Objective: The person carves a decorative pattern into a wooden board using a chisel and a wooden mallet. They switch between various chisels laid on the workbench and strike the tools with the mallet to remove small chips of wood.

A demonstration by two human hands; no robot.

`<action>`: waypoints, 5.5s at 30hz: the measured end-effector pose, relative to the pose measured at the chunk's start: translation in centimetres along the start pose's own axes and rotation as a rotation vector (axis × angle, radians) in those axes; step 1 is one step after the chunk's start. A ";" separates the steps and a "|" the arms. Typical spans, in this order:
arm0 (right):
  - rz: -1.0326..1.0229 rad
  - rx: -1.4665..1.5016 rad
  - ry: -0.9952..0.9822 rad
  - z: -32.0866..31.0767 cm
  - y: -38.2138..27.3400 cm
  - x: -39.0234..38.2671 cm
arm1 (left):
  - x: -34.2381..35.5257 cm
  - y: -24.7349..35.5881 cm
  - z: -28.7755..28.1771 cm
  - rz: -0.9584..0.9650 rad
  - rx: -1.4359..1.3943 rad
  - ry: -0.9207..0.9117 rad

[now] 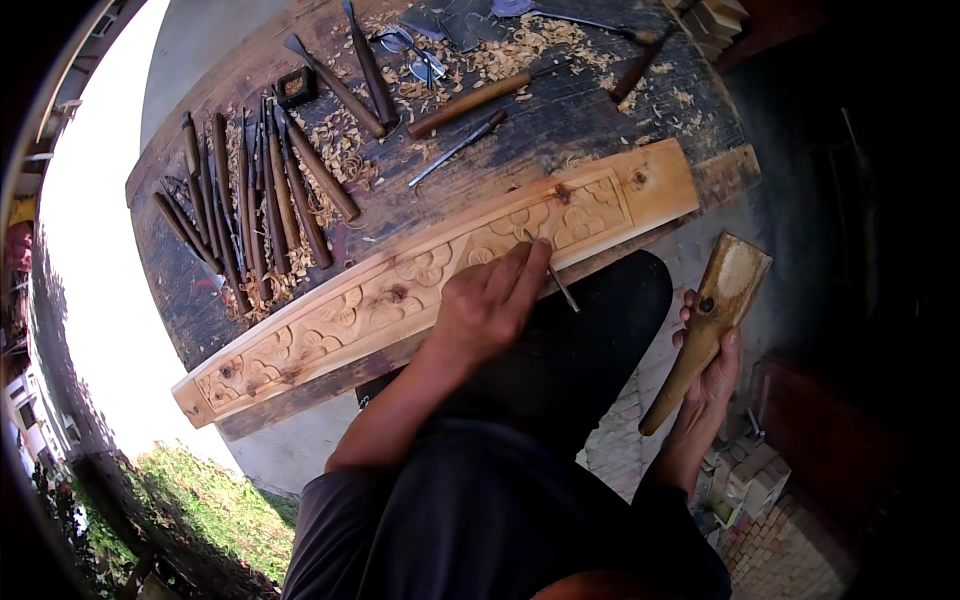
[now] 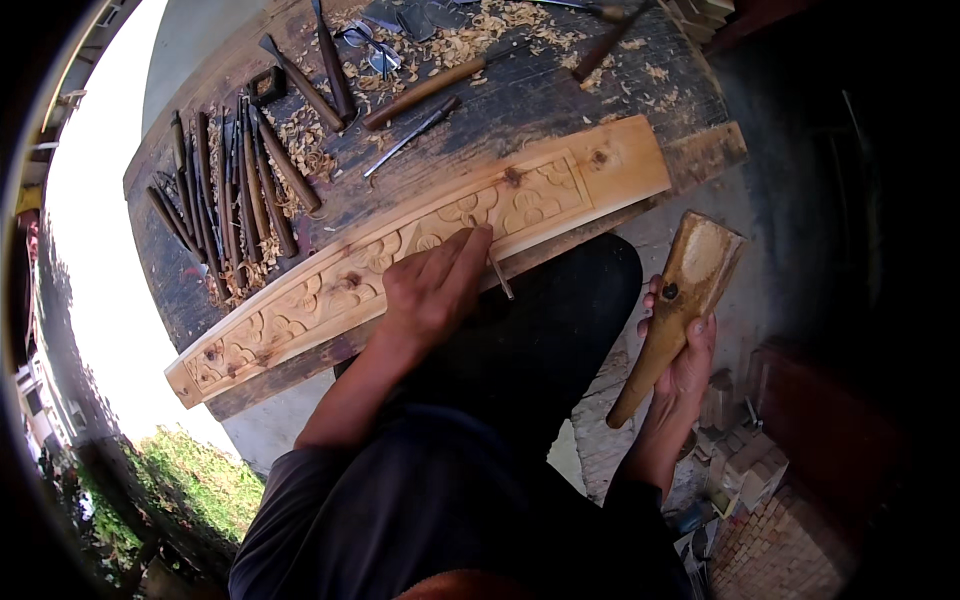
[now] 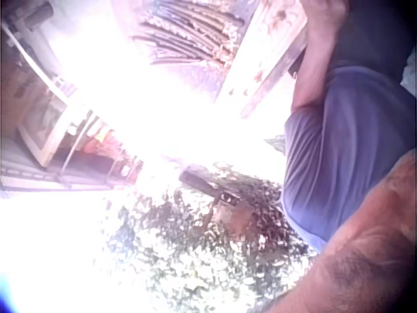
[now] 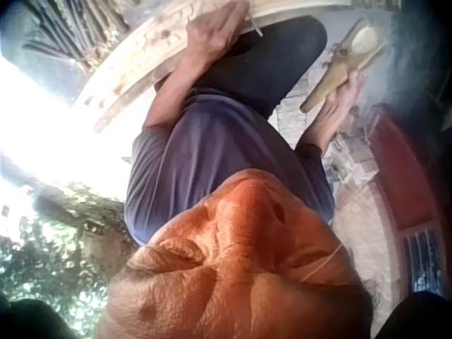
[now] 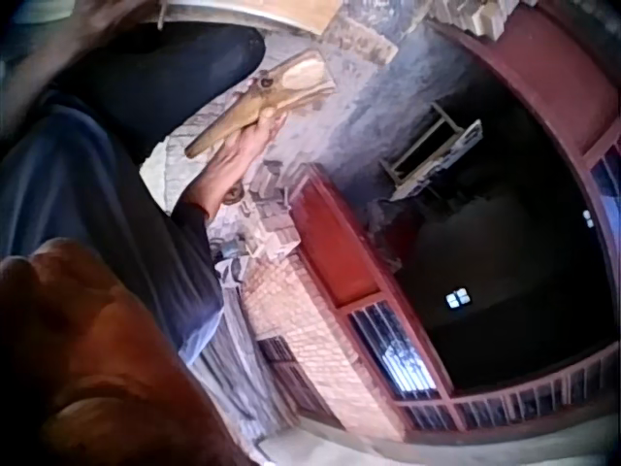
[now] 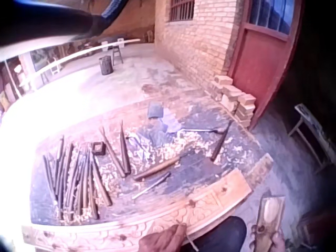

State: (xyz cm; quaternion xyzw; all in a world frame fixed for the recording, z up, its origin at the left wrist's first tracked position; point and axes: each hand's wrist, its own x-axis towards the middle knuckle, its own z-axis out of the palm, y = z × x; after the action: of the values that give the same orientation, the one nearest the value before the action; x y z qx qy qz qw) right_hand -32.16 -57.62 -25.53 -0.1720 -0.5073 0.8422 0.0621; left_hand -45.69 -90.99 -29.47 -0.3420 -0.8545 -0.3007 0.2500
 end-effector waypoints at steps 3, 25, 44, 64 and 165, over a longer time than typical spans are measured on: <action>0.097 -0.042 -0.046 3.7 -0.6 0.1 | 0.6 0.3 -0.7 -0.064 -0.018 -0.032; -0.710 -1.539 0.074 13.1 -2.3 0.3 | 1.7 0.2 -0.1 -0.247 -0.100 -0.006; -1.183 -1.659 -0.149 13.1 1.0 5.8 | 1.6 1.1 1.3 -0.271 -0.183 -0.026; -1.058 -1.443 -0.072 10.8 2.7 3.8 | 1.4 0.9 0.8 -0.206 -0.220 -0.007; -0.590 -1.163 0.257 10.9 2.1 2.0 | 8.4 -7.0 -1.0 -0.422 -0.627 -0.495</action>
State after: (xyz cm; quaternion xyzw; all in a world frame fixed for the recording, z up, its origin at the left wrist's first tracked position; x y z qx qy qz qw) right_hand -37.67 -67.12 -23.20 -0.1303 -0.8934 0.3518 0.2470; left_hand -55.99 -92.09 -25.81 -0.2812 -0.8071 -0.4988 -0.1441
